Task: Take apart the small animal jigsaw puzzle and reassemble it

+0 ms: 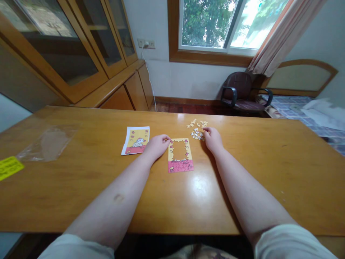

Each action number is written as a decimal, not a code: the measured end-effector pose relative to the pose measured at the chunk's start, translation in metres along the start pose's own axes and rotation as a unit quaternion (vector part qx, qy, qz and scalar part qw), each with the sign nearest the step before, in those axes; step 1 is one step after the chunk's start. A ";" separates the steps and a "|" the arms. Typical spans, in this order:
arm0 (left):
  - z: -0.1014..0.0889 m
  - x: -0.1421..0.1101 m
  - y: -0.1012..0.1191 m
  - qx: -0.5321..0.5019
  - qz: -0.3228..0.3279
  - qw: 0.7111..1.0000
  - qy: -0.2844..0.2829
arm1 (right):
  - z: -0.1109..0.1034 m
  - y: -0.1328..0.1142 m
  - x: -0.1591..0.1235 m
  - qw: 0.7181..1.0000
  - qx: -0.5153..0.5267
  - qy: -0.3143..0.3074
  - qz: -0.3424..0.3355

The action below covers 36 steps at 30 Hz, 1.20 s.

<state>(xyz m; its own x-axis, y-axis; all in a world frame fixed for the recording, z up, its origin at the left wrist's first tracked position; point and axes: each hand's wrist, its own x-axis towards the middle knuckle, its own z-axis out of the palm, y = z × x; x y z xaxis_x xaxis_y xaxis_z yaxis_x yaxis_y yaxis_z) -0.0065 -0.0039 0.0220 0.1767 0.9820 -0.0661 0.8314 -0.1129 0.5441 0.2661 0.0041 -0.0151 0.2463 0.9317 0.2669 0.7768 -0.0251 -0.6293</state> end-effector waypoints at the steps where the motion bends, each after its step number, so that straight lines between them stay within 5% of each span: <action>1: 0.000 0.000 0.000 0.002 0.000 1.000 0.001 | -0.001 -0.002 -0.001 1.000 -0.014 0.000 0.000; 7: 0.003 0.002 -0.005 -0.002 0.006 1.000 0.001 | -0.004 -0.009 -0.004 0.998 -0.054 -0.004 0.022; 17: 0.001 0.000 -0.003 -0.010 0.003 1.000 -0.004 | 0.003 -0.011 -0.007 0.996 -0.001 -0.071 -0.059; 25: -0.002 -0.001 0.000 -0.004 -0.003 1.000 -0.006 | 0.007 0.010 0.004 0.973 0.205 0.091 0.064; 36: -0.002 0.000 0.000 -0.004 0.000 1.000 -0.006 | 0.010 0.014 0.006 0.966 0.229 0.086 0.090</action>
<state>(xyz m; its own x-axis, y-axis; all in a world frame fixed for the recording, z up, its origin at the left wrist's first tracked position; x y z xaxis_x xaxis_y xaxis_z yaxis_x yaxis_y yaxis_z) -0.0074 -0.0040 0.0236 0.1829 0.9802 -0.0760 0.8271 -0.1116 0.5509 0.2729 0.0130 -0.0292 0.4765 0.8526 0.2148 0.3849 0.0173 -0.9228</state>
